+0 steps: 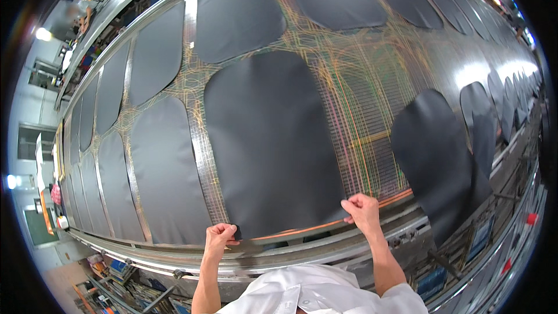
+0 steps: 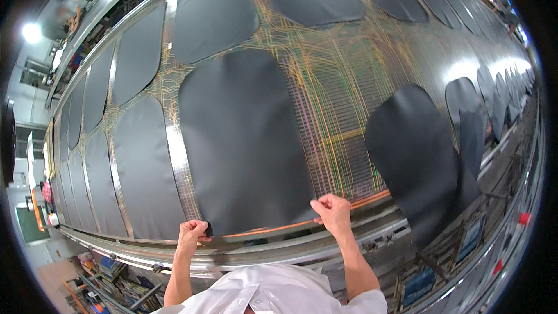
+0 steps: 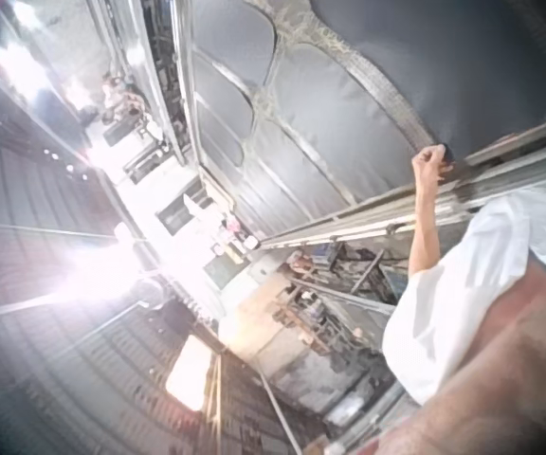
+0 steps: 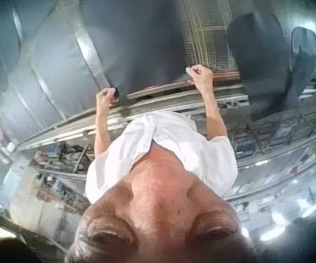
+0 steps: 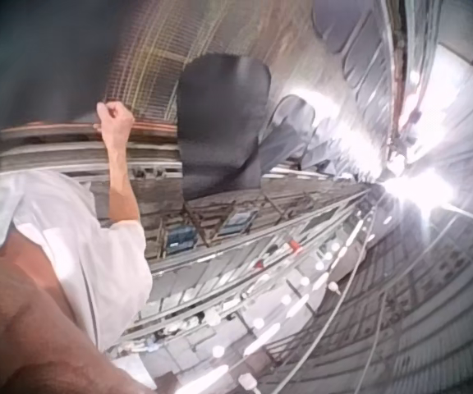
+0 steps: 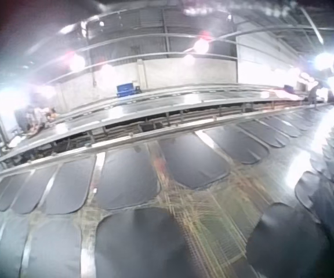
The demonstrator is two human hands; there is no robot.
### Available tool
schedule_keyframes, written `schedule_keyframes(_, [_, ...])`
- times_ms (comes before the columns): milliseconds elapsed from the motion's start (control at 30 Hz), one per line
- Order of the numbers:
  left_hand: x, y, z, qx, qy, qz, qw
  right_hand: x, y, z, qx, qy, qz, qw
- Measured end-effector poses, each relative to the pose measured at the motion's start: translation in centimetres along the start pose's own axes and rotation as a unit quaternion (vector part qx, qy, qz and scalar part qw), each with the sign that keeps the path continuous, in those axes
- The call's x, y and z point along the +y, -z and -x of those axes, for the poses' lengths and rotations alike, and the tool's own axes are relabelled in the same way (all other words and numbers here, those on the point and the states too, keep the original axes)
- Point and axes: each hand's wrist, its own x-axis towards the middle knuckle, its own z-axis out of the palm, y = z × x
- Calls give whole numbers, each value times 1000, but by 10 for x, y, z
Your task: The person places and smooths black material patches onto a large curved metallic surface with a grid pattern. The person repeatedly lifts, positions, and presses down the material by hand to ensure it adheres to the surface.
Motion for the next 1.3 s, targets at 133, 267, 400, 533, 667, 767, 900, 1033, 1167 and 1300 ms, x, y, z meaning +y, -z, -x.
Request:
schedule_keyframes(133, [-4, 4, -2, -6, 3, 1, 1000, 2, 1, -2, -8, -1, -5, 1000])
schedule_keyframes(267, [-3, 5, 0, -17, 13, 16, 1000, 10, 4, -1, -13, 15, -13, 1000])
schedule_keyframes(400, [-2, 6, 0, -24, 20, 18, 999, 12, 5, 0, -13, 3, -31, 999])
schedule_keyframes(533, [0, 7, 0, -24, 26, 9, 999, 9, 5, 0, -16, 0, -36, 999])
schedule_keyframes(667, [9, 3, 3, -19, 41, 1, 999, 6, 5, 0, -17, -7, -29, 999])
schedule_keyframes(767, [11, 4, 3, -17, 55, -7, 998, 6, 6, 0, -18, -11, -31, 999])
schedule_keyframes(900, [7, 8, 1, -27, 49, -10, 998, 5, 6, 2, -21, -9, -18, 1000])
schedule_keyframes(1033, [5, 11, 0, -29, 54, -32, 998, 5, 7, 1, -14, -14, -1, 1000])
schedule_keyframes(1167, [7, 9, 1, -32, 54, -23, 998, -3, 4, 3, -12, -10, -4, 1000])
schedule_keyframes(1300, [6, 10, 0, -41, 49, -7, 998, 3, 6, 2, -13, 1, 10, 1000])
